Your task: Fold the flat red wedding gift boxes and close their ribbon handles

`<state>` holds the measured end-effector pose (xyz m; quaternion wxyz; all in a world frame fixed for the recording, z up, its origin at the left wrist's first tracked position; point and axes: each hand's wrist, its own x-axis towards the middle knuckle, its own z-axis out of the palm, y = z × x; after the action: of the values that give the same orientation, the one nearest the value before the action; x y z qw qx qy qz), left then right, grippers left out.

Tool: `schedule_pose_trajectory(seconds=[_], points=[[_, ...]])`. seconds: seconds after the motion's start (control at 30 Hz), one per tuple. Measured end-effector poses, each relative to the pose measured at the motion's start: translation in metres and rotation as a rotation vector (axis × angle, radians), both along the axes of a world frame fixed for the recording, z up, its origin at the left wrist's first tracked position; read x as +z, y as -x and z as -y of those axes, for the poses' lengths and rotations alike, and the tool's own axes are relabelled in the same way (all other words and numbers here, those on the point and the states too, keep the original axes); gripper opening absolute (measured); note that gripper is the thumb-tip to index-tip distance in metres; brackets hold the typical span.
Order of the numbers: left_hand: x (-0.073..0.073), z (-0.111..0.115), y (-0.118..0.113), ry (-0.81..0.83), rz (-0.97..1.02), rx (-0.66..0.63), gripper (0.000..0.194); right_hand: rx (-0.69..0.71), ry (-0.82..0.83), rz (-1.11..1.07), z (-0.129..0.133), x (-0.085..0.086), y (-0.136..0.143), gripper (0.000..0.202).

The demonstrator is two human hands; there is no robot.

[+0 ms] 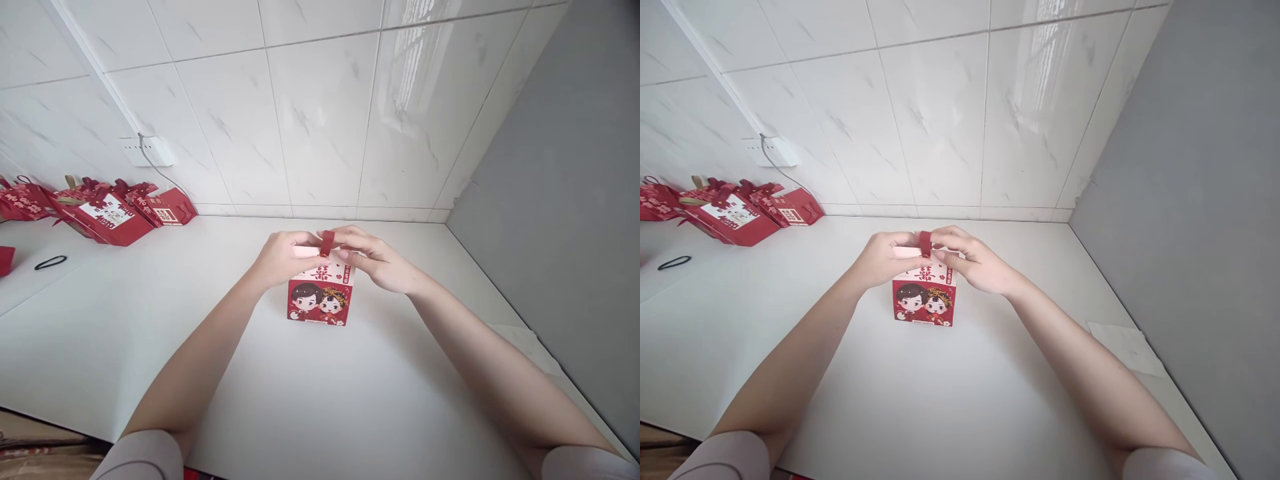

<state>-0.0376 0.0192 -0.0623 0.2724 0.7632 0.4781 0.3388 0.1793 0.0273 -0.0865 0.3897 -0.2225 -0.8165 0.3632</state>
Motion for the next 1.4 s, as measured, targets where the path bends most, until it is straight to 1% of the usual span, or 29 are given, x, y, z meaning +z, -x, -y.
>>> schedule_pose_trajectory(seconds=[0.1,0.17,0.23,0.3,0.37,0.43,0.5,0.57,0.7,0.83,0.97,1.17,1.27,1.4], points=[[0.008,-0.003,0.011,0.045,-0.04,-0.021,0.031,-0.028,-0.057,0.03,-0.001,0.001,-0.003,0.038],[0.011,-0.005,0.019,0.063,-0.085,-0.031,0.027,-0.038,-0.079,0.05,-0.005,-0.001,-0.005,0.031],[0.012,-0.007,0.025,0.064,-0.141,-0.027,0.023,-0.057,-0.058,0.056,-0.01,-0.006,-0.006,0.021],[0.011,-0.01,0.028,0.079,-0.17,-0.012,0.022,-0.104,0.027,0.023,-0.017,-0.013,-0.006,0.017],[0.008,-0.014,0.03,0.106,-0.17,-0.01,0.024,-0.141,0.152,-0.021,-0.023,-0.02,-0.006,0.028],[0.005,-0.017,0.031,0.138,-0.159,-0.032,0.026,-0.115,0.271,-0.026,-0.029,-0.027,-0.004,0.036],[0.001,-0.021,0.032,0.184,-0.161,-0.083,0.029,-0.057,0.358,-0.016,-0.032,-0.032,-0.002,0.034],[-0.003,-0.026,0.035,0.236,-0.159,-0.142,0.032,-0.027,0.404,-0.031,-0.035,-0.035,-0.001,0.033],[-0.006,-0.032,0.041,0.291,-0.132,-0.21,0.035,-0.058,0.402,-0.083,-0.038,-0.037,-0.002,0.031],[-0.008,-0.035,0.043,0.267,-0.111,-0.213,0.03,-0.029,0.428,-0.109,-0.039,-0.038,-0.001,0.034],[-0.01,-0.037,0.043,0.298,-0.099,-0.228,0.028,0.032,0.437,-0.119,-0.04,-0.042,0.002,0.031],[-0.014,-0.037,0.041,0.152,-0.171,-0.261,0.029,0.056,0.439,-0.122,-0.042,-0.042,-0.005,0.024],[-0.015,-0.035,0.039,0.135,-0.146,-0.276,0.028,0.099,0.446,-0.098,-0.043,-0.042,-0.009,0.023],[-0.015,-0.033,0.038,0.102,-0.104,-0.251,0.026,0.125,0.459,-0.115,-0.045,-0.044,-0.009,0.023]])
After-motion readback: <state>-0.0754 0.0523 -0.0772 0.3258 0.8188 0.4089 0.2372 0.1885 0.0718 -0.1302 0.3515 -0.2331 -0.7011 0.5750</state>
